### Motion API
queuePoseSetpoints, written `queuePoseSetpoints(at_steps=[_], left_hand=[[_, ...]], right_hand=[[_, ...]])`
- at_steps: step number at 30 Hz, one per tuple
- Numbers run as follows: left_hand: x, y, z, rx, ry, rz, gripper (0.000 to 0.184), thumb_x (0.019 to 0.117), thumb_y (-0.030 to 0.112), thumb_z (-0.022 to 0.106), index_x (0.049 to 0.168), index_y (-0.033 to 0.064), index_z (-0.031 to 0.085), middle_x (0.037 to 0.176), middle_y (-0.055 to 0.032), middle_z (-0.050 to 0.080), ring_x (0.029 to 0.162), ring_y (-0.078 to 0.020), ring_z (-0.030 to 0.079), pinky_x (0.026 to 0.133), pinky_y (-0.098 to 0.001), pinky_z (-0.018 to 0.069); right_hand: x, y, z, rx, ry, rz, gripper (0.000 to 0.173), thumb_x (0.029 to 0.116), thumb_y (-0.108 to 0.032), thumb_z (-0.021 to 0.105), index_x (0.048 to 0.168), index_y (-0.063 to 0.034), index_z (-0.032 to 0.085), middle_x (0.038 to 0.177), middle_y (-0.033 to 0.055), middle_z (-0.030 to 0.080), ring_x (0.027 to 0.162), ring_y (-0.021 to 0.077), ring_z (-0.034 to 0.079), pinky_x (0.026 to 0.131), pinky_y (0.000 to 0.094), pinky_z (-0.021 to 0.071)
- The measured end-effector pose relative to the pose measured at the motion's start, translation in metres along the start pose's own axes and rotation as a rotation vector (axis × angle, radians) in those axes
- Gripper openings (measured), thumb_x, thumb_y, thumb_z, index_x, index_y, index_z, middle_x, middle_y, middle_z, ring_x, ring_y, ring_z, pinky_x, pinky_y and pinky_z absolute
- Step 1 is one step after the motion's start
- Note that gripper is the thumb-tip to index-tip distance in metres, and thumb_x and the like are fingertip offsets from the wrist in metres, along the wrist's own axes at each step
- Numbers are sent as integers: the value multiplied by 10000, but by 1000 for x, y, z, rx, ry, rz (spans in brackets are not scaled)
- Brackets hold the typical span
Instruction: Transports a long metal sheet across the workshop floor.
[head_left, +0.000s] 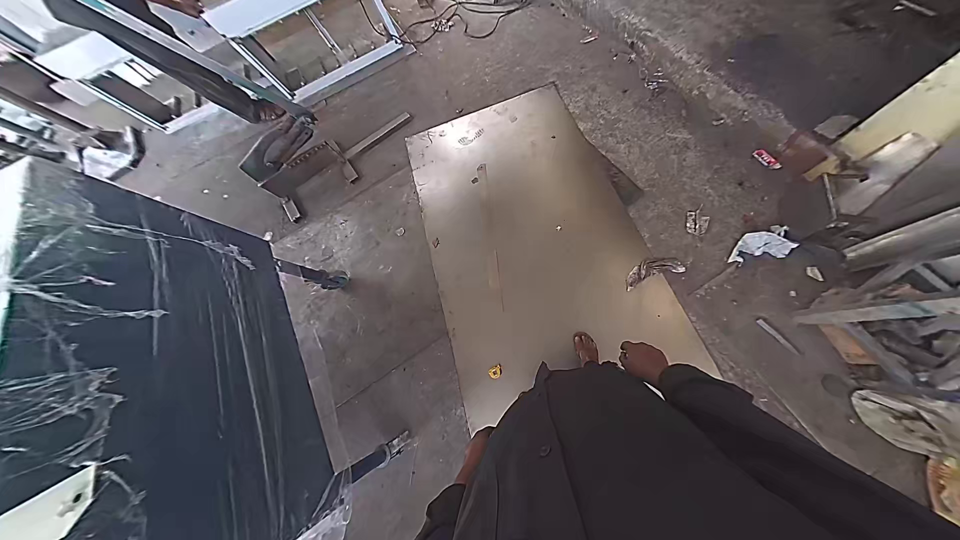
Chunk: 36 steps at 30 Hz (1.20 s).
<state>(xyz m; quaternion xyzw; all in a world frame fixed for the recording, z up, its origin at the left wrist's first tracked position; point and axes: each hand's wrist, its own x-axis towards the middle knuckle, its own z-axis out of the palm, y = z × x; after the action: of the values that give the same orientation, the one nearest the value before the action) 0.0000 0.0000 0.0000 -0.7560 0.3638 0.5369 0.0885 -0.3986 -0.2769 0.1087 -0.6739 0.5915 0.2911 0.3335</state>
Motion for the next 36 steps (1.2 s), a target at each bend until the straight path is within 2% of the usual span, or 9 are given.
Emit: queuePoseSetpoints(at_steps=[5,11,15,18,21,24,26,31,36], left_hand=[[-2,-11,5,7,-8,54,383,1045,461,519,1212,190,732,1177,-86,745,1114,-268,703,970,-564,553],[3,-23,-16,178,-129,130,353,1036,378,562,1297,188,707,1235,-92,734,1182,-278,686,1036,-557,528],[-52,24,-73,138,-132,29,424,1049,351,602,1347,54,655,1270,-186,701,1227,-329,653,1090,-548,471],[-69,27,-91,8,-53,5,392,1065,278,596,1345,6,638,1271,-222,686,1203,-350,656,1079,-530,474],[-81,15,-88,-153,31,-41,371,1063,232,601,1342,-12,625,1237,-229,689,1097,-329,695,990,-503,530],[-113,10,-71,-212,70,-85,353,1069,203,590,1331,-29,623,1252,-244,674,1101,-328,688,1008,-485,522],[-133,7,-50,-194,76,-115,349,1068,200,590,1323,-35,633,1256,-255,675,1124,-348,686,1034,-499,508],[-152,-19,32,-230,46,-195,345,1061,189,605,1312,-46,628,1240,-267,676,1107,-372,690,1005,-523,532],[-170,16,123,-250,27,-180,348,1055,190,615,1315,-41,631,1242,-259,681,1116,-363,689,1015,-516,526]], right_hand=[[-22,3,11,43,30,134,391,1002,-350,438,1066,-64,696,1108,192,726,1078,392,700,802,629,546],[-67,56,70,360,30,453,460,1015,-423,449,1063,-53,718,1143,216,719,1121,389,688,864,646,535],[-109,84,133,593,70,601,476,1038,-398,469,1020,7,718,1121,268,703,1112,428,669,895,660,500],[-126,93,162,686,95,698,472,1052,-378,469,1087,23,715,1180,288,685,1158,439,648,947,665,480],[-119,107,158,706,155,678,456,1060,-342,455,1095,36,708,1182,290,679,1162,439,638,953,653,470],[-97,122,129,748,231,616,480,1091,-351,401,1195,13,696,1268,267,662,1237,409,611,1032,618,447],[-76,135,112,832,331,549,524,1105,-405,398,1205,7,706,1250,268,671,1212,421,617,1026,630,444],[-71,152,79,862,422,278,556,1120,-441,362,1236,-22,709,1259,231,689,1238,401,620,1065,631,422],[-105,192,129,779,325,94,486,1116,-408,401,1313,-71,691,1299,180,689,1261,332,625,1113,552,435]])
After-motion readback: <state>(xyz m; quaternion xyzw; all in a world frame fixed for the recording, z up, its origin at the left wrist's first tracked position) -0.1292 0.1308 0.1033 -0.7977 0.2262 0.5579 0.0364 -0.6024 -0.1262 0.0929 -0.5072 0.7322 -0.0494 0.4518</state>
